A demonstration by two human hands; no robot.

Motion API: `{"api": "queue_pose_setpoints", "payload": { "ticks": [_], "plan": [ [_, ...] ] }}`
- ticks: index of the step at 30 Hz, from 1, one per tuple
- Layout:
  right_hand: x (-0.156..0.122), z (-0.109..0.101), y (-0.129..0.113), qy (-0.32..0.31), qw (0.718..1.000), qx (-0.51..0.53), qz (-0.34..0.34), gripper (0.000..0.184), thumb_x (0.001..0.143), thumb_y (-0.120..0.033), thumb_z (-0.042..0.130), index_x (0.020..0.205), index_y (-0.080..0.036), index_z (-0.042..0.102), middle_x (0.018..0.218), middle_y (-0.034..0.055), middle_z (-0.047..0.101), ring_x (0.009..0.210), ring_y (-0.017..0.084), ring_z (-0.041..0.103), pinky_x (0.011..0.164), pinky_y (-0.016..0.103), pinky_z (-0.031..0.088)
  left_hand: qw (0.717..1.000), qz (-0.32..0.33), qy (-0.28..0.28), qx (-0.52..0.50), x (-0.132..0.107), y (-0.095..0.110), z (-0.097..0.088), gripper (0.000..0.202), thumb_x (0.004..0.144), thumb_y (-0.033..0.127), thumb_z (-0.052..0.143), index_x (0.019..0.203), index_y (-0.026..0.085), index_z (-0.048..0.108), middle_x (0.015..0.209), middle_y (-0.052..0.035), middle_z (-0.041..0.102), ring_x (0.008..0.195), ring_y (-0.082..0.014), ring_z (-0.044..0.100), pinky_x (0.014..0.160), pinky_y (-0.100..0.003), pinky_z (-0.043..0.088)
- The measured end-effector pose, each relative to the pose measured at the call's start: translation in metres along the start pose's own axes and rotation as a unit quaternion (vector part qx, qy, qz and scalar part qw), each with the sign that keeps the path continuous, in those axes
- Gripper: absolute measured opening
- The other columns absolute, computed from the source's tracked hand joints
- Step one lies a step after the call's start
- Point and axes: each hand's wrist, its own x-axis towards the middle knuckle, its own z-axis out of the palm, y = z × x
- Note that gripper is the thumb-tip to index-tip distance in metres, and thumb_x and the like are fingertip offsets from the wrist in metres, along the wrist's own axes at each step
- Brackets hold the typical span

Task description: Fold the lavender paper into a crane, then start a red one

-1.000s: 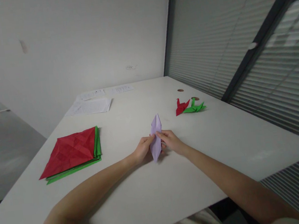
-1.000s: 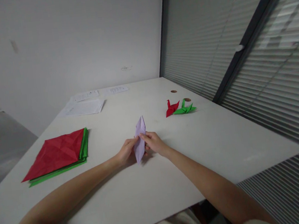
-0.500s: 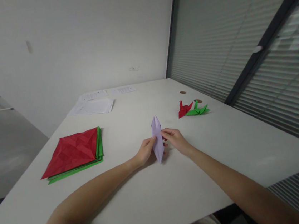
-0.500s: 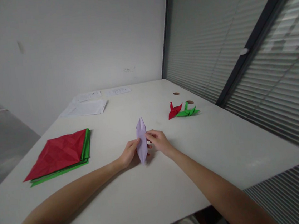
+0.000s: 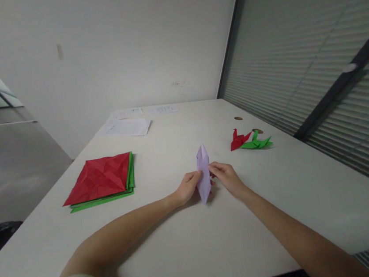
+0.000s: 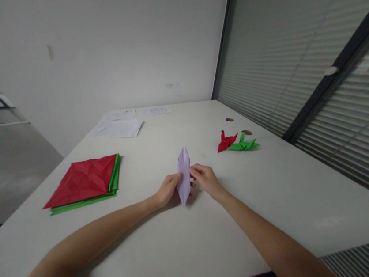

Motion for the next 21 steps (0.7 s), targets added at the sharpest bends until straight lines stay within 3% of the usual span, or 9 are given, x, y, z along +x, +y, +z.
{"api": "queue_pose_setpoints", "payload": {
  "ticks": [18,21],
  "plan": [
    [0.002,-0.0045,-0.0043,-0.007,0.999,-0.024,-0.02,0.034,0.074,-0.05,0.062,0.066,-0.017,0.061,0.064,0.0006,0.055,0.062,0.014,0.049,0.058,0.028,0.042,0.999,-0.029,0.011,-0.039,-0.0033,0.0076,0.005,0.05,0.081,0.054,0.061,0.101,0.008,0.065,0.086,-0.0155,0.07,0.062,-0.0207,0.066,0.064,-0.037,0.055],
    [0.0022,-0.0045,-0.0026,-0.007,0.999,-0.023,-0.022,0.033,0.074,-0.049,0.062,0.066,-0.017,0.062,0.065,0.0009,0.055,0.062,0.014,0.049,0.058,0.027,0.043,0.999,-0.016,0.034,-0.02,-0.0019,0.0071,0.0045,0.052,0.079,0.056,0.063,0.097,0.007,0.065,0.087,-0.0156,0.07,0.061,-0.0197,0.065,0.062,-0.035,0.054]
  ]
}}
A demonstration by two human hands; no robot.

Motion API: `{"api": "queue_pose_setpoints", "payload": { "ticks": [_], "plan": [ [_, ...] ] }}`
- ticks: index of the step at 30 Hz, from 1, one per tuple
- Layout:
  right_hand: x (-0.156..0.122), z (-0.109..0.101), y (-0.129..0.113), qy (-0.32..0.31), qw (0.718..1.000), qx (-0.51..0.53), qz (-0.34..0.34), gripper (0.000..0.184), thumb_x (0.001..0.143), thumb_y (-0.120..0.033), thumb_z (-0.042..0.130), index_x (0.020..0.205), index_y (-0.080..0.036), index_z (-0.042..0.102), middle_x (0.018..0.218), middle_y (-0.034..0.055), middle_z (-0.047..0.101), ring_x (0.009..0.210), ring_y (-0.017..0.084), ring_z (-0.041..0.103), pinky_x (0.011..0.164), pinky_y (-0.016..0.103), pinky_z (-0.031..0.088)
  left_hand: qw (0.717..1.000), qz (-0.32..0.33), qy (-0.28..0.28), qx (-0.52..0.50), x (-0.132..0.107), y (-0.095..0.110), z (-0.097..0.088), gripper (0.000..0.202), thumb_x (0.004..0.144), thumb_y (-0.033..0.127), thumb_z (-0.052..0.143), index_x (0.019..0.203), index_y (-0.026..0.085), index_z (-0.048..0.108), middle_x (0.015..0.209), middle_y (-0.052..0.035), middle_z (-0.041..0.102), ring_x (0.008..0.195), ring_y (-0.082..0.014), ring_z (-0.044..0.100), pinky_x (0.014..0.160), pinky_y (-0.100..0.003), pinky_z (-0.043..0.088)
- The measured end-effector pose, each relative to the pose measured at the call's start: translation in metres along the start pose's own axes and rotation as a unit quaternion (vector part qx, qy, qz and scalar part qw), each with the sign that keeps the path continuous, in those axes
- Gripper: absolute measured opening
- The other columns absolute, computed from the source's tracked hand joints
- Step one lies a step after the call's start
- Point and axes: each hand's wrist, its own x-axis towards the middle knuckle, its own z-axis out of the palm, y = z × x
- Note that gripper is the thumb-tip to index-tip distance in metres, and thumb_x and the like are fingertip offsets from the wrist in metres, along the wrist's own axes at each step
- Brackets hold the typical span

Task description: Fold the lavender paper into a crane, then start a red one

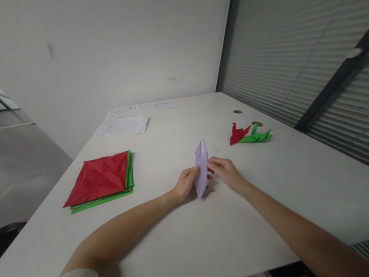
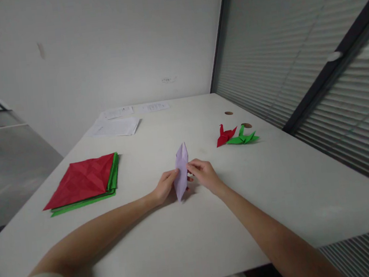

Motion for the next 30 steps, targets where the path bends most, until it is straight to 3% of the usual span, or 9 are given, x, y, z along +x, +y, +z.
{"api": "queue_pose_setpoints", "payload": {
  "ticks": [3,8,11,14,21,30],
  "plan": [
    [0.0009,-0.0002,0.0033,0.014,1.0,-0.005,-0.004,0.031,0.074,-0.047,0.063,0.066,-0.017,0.064,0.065,0.0009,0.056,0.063,0.014,0.05,0.061,0.028,0.042,0.997,0.037,0.045,0.046,0.0021,-0.0019,-0.0023,0.051,0.076,0.056,0.065,0.096,0.008,0.064,0.088,-0.0132,0.069,0.064,-0.0175,0.064,0.061,-0.03,0.052],
    [0.0007,-0.0005,0.0055,0.029,0.999,-0.013,-0.006,0.031,0.072,-0.047,0.064,0.064,-0.017,0.065,0.062,0.0005,0.056,0.061,0.014,0.049,0.062,0.029,0.041,0.977,0.14,0.126,0.099,0.0026,-0.0035,-0.0047,0.052,0.072,0.038,0.074,0.114,0.024,0.047,0.081,0.0026,0.063,0.062,-0.0088,0.057,0.057,-0.019,0.044],
    [-0.0013,0.0006,0.0036,0.021,1.0,-0.008,0.0,0.032,0.071,-0.048,0.066,0.064,-0.016,0.065,0.062,0.0007,0.057,0.061,0.014,0.05,0.063,0.029,0.042,0.965,0.172,0.149,0.132,0.0017,-0.0023,-0.0033,0.036,0.072,0.033,0.073,0.097,0.022,0.05,0.084,0.0025,0.06,0.068,-0.0081,0.057,0.061,-0.018,0.044],
    [-0.0029,0.0019,0.0019,0.023,1.0,-0.012,-0.007,0.033,0.07,-0.049,0.067,0.066,-0.016,0.067,0.064,0.0012,0.058,0.063,0.014,0.051,0.063,0.029,0.042,0.959,0.181,0.142,0.168,0.0007,-0.0016,-0.0016,0.026,0.073,0.033,0.072,0.082,0.017,0.053,0.085,0.0001,0.058,0.07,-0.0088,0.056,0.066,-0.02,0.045],
    [-0.0037,0.0054,0.0028,0.02,1.0,0.0,-0.024,0.033,0.069,-0.05,0.066,0.065,-0.017,0.066,0.064,0.0016,0.061,0.064,0.015,0.053,0.064,0.029,0.043,0.969,0.16,0.073,0.172,-0.0026,-0.0041,0.0014,0.034,0.074,0.041,0.072,0.084,0.017,0.05,0.071,0.0023,0.058,0.06,-0.0085,0.055,0.06,-0.022,0.045],
    [-0.0068,0.0084,0.0034,-0.002,0.999,0.009,-0.032,0.03,0.068,-0.046,0.069,0.07,-0.017,0.066,0.065,0.0012,0.062,0.064,0.015,0.055,0.064,0.029,0.044,0.953,0.18,0.11,0.215,-0.007,-0.0053,0.0019,0.035,0.073,0.042,0.073,0.086,0.019,0.05,0.069,0.0037,0.054,0.055,-0.0068,0.047,0.05,-0.018,0.034]
  ]
}}
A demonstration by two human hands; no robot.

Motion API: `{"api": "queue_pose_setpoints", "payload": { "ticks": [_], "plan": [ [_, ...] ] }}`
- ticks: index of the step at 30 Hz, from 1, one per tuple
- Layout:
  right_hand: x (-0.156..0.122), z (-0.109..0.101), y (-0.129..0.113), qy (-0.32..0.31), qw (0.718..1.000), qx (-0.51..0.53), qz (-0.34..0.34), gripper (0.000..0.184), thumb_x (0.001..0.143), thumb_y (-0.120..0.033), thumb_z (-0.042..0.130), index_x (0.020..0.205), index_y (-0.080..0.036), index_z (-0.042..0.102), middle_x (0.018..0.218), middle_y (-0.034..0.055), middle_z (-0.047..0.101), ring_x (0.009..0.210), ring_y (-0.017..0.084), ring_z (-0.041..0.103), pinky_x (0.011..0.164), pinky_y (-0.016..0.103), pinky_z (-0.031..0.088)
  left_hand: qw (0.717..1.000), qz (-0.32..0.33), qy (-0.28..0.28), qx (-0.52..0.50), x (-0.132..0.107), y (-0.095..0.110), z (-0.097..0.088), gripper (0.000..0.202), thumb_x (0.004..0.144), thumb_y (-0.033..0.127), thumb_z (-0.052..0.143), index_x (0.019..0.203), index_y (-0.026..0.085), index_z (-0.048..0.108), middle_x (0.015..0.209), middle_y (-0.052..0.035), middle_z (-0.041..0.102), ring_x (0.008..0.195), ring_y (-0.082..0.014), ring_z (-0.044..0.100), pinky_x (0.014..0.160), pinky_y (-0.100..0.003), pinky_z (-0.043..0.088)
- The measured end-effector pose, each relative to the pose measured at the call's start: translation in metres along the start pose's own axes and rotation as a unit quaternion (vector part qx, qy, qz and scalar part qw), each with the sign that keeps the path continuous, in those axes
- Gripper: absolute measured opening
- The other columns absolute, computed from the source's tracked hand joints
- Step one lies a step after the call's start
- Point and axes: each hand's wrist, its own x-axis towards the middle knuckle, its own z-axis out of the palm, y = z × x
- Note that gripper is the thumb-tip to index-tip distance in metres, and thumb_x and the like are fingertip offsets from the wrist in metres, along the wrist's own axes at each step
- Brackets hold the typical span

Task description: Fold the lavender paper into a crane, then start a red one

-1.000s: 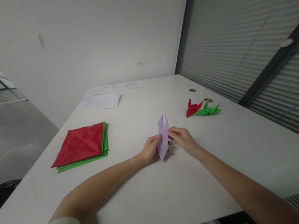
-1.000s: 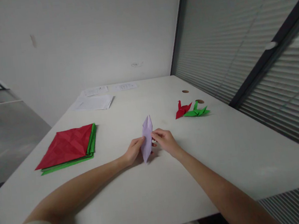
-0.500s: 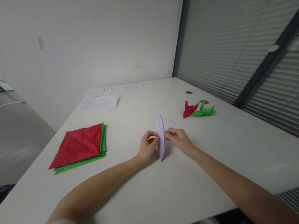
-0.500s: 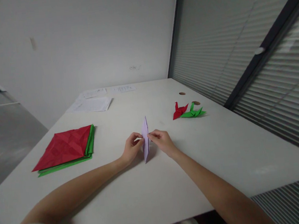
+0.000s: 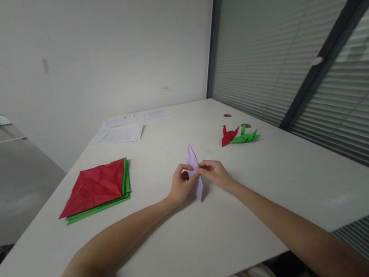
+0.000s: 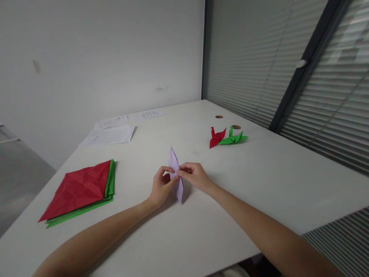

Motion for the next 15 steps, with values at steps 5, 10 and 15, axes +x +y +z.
{"api": "queue_pose_setpoints", "payload": {
  "ticks": [5,10,15],
  "plan": [
    [-0.0003,-0.0007,0.0003,0.007,1.0,0.003,0.006,0.03,0.07,-0.046,0.068,0.07,-0.016,0.066,0.064,0.0005,0.061,0.062,0.014,0.054,0.061,0.028,0.043,1.0,0.001,0.005,0.006,-0.0019,0.0028,0.0012,0.031,0.077,0.044,0.068,0.09,0.019,0.053,0.069,0.0028,0.054,0.055,-0.0079,0.045,0.051,-0.019,0.033],
    [-0.0008,-0.0002,0.0017,0.009,1.0,0.015,0.006,0.032,0.069,-0.048,0.069,0.071,-0.016,0.067,0.064,0.0004,0.062,0.062,0.014,0.054,0.061,0.028,0.044,0.999,0.019,0.026,0.004,-0.0067,0.0072,0.0027,0.027,0.078,0.041,0.067,0.09,0.019,0.056,0.072,0.0013,0.056,0.059,-0.0091,0.046,0.054,-0.02,0.034],
    [-0.0006,-0.0012,0.0031,0.003,1.0,0.005,-0.004,0.032,0.07,-0.048,0.068,0.071,-0.017,0.068,0.063,0.0003,0.061,0.061,0.014,0.053,0.06,0.027,0.043,0.998,0.058,0.028,0.017,-0.0102,0.0038,0.0028,0.024,0.08,0.041,0.065,0.091,0.021,0.056,0.082,-0.0012,0.058,0.066,-0.0111,0.05,0.055,-0.021,0.037]
  ]
}}
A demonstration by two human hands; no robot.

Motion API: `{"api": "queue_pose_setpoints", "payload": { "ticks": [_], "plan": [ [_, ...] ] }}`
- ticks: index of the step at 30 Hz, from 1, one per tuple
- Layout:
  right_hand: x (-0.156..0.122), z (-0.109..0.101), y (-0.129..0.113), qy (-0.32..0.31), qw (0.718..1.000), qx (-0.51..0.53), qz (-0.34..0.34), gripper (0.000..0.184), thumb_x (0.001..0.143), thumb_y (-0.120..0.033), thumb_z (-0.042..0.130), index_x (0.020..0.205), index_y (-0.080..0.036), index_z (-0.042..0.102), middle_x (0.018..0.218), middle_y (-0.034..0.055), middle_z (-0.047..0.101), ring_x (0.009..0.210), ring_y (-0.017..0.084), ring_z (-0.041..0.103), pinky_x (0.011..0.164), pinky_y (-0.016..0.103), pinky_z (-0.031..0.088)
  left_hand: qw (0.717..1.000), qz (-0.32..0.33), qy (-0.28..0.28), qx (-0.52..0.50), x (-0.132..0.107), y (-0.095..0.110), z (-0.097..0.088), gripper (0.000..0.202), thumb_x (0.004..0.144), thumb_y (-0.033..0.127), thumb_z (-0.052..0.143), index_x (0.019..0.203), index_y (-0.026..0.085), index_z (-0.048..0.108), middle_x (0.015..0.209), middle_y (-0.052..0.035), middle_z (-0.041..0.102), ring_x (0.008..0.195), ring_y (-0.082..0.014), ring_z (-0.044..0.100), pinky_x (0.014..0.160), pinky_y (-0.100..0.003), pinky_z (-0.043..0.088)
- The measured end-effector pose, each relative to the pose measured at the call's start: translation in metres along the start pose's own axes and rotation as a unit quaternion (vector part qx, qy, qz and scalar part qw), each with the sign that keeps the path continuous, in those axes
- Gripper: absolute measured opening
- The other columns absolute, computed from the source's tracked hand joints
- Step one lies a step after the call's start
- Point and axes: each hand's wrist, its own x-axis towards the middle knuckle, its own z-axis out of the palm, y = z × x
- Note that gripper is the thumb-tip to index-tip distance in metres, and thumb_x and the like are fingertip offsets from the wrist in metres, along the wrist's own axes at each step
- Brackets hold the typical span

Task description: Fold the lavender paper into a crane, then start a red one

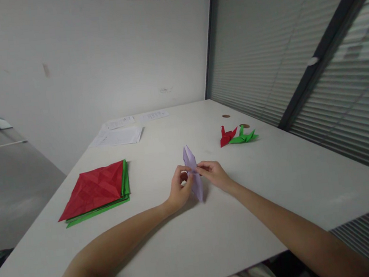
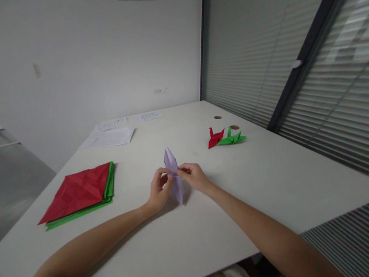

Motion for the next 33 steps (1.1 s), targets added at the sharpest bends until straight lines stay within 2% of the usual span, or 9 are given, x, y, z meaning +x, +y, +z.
{"api": "queue_pose_setpoints", "payload": {
  "ticks": [7,11,19,33],
  "plan": [
    [-0.001,-0.0006,-0.0005,-0.006,1.0,0.002,-0.001,0.03,0.071,-0.046,0.068,0.069,-0.016,0.066,0.061,-0.0001,0.06,0.061,0.014,0.054,0.061,0.028,0.043,1.0,-0.019,0.007,0.006,0.0041,0.0002,-0.0003,0.025,0.082,0.043,0.062,0.091,0.021,0.055,0.069,0.0016,0.056,0.057,-0.0097,0.045,0.052,-0.021,0.033],
    [-0.0014,-0.0005,-0.0013,-0.012,1.0,0.002,-0.003,0.029,0.071,-0.045,0.069,0.068,-0.016,0.065,0.061,-0.0002,0.06,0.062,0.014,0.055,0.062,0.028,0.043,1.0,-0.012,0.014,0.01,0.006,0.0025,0.0001,0.025,0.082,0.044,0.063,0.089,0.02,0.058,0.069,0.0019,0.056,0.054,-0.0082,0.043,0.051,-0.021,0.032],
    [-0.0011,-0.0019,-0.0009,-0.016,1.0,-0.013,-0.02,0.028,0.073,-0.043,0.065,0.067,-0.016,0.062,0.061,-0.0008,0.057,0.06,0.013,0.051,0.059,0.027,0.041,0.999,-0.032,-0.02,0.014,0.0074,-0.0046,0.0008,0.037,0.074,0.042,0.071,0.096,0.019,0.052,0.07,0.0035,0.057,0.056,-0.0074,0.048,0.051,-0.018,0.034],
    [-0.0013,-0.0016,-0.0005,-0.024,1.0,-0.01,-0.018,0.027,0.073,-0.042,0.066,0.068,-0.016,0.064,0.062,-0.0002,0.06,0.061,0.014,0.054,0.061,0.027,0.043,0.998,-0.011,-0.035,0.052,0.0069,-0.0051,-0.0008,0.031,0.082,0.044,0.063,0.097,0.02,0.052,0.065,0.0051,0.051,0.051,-0.0062,0.041,0.047,-0.018,0.029]
  ]
}}
